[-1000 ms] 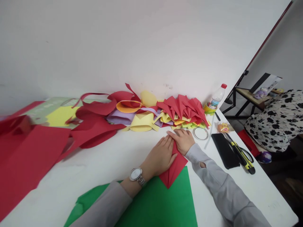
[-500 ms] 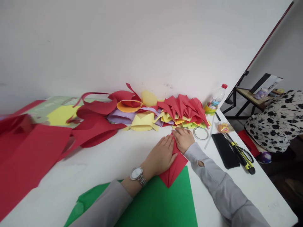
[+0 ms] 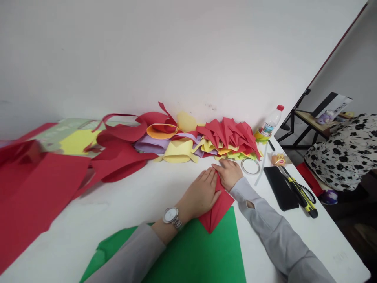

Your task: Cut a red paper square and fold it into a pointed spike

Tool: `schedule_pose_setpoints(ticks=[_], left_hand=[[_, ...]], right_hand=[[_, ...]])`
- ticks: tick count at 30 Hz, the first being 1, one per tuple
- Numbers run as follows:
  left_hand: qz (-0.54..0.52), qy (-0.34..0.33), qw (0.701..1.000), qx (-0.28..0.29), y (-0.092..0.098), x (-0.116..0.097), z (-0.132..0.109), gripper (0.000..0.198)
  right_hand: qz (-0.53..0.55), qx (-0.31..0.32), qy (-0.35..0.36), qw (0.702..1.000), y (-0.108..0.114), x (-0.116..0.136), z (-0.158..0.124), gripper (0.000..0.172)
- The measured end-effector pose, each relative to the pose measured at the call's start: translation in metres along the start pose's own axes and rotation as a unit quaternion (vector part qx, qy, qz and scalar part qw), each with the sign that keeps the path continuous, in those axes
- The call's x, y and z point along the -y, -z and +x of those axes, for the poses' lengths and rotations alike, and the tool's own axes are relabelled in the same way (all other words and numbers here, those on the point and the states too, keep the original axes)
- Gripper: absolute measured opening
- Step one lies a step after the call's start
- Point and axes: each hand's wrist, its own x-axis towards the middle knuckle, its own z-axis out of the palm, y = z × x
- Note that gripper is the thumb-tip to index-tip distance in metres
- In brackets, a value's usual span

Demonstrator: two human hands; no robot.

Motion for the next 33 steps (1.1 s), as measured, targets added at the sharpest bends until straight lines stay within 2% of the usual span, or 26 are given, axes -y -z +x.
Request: schedule_pose_setpoints(ticks=[8, 13, 19, 25, 33], left_hand=[[-0.003, 0.002, 1.0, -0.004, -0.004, 0.001, 0.0, 0.059], [0.005, -0.002, 1.0, -0.007, -0.003, 0.001, 0.0, 0.058], [0.011, -0.002, 1.0, -0.005, -0.001, -0.001, 0.0, 0.057], [0.012, -0.001, 1.0, -0.006, 0.001, -0.01, -0.007, 0.05], [0.05, -0.016, 0.998, 0.024, 0.011, -0.025, -0.021, 0.047]], right_hand=[[-0.008, 0.006, -0.025, 1.0, 0.002, 0.0, 0.004, 0.048], [0.011, -0.006, -0.009, 1.0, -0.002, -0.005, 0.0, 0.042], [0.004, 0.002, -0.013, 1.0, 0.003, -0.002, -0.001, 0.039], [-0.006, 0.015, -0.005, 1.0, 0.003, -0.004, -0.003, 0.04], [-0.027, 0.006, 0.009, 1.0, 0.0, -0.002, -0.007, 0.043]])
